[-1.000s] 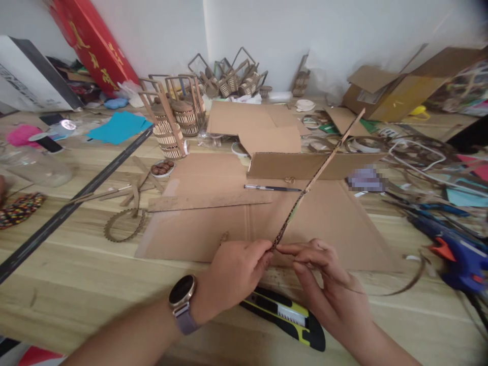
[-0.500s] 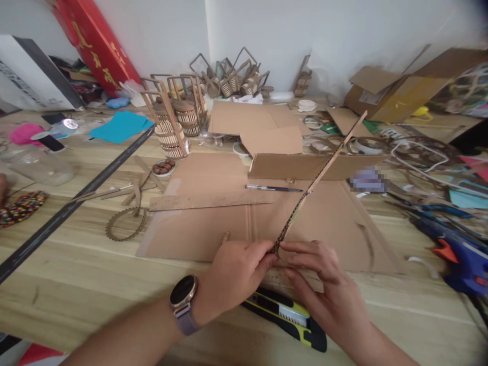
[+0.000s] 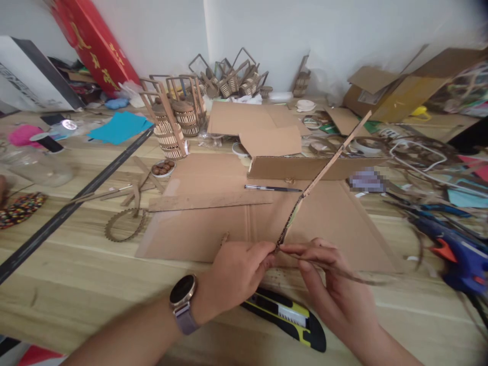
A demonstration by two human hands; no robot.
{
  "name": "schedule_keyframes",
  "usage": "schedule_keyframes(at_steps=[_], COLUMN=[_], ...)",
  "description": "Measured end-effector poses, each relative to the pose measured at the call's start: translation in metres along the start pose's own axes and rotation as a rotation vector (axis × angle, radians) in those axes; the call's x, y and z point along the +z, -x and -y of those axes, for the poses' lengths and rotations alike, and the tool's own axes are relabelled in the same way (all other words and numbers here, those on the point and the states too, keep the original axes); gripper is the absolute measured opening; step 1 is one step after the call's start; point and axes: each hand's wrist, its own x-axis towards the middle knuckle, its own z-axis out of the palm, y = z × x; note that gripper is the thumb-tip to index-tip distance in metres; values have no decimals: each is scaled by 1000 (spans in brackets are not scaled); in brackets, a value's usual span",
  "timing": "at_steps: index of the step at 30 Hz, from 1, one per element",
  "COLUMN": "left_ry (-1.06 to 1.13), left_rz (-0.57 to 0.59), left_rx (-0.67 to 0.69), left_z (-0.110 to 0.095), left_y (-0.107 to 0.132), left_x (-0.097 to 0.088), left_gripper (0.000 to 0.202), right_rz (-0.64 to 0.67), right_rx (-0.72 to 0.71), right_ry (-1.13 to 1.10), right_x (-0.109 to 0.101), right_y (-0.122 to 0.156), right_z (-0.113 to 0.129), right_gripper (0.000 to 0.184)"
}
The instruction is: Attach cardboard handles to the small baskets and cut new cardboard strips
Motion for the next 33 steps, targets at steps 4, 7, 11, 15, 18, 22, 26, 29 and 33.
schedule_keyframes(at_steps=[4,7,11,15,18,22,26,29,33], left_ry=[-17,-25,-24,-45,-42,-44,-15,-14,1], left_rz=[33,28,-21,-36,-30,-32,-35,-50,-52], left_rx=[-37,-55,-51,-56,-48,-48,-37,-40,-52], left_z=[-1,-2,-2,0,-1,-2,-2,-1,1], left_y=[-1,-1,-1,-1,-2,-1,-1,-1,-1], left_x=[-1,-2,-2,-2,-2,-3,-4,-3,-2], left_gripper=[22,20,22,24,23,23,25,25,23], right_rz=[5,4,24,40,34,46,57,52,35], right_rx=[9,13,-12,-91,-117,-132,-121,-111,-47], right_ry=[-18,-28,-57,-28,28,45,37,36,36], right_x=[1,2,2,2,1,2,2,1,-1], right_y=[0,0,-1,-2,-2,-3,-4,-4,-3], right_z=[-1,-1,1,4,3,1,1,2,1], right_gripper=[13,14,15,15,13,13,14,12,12])
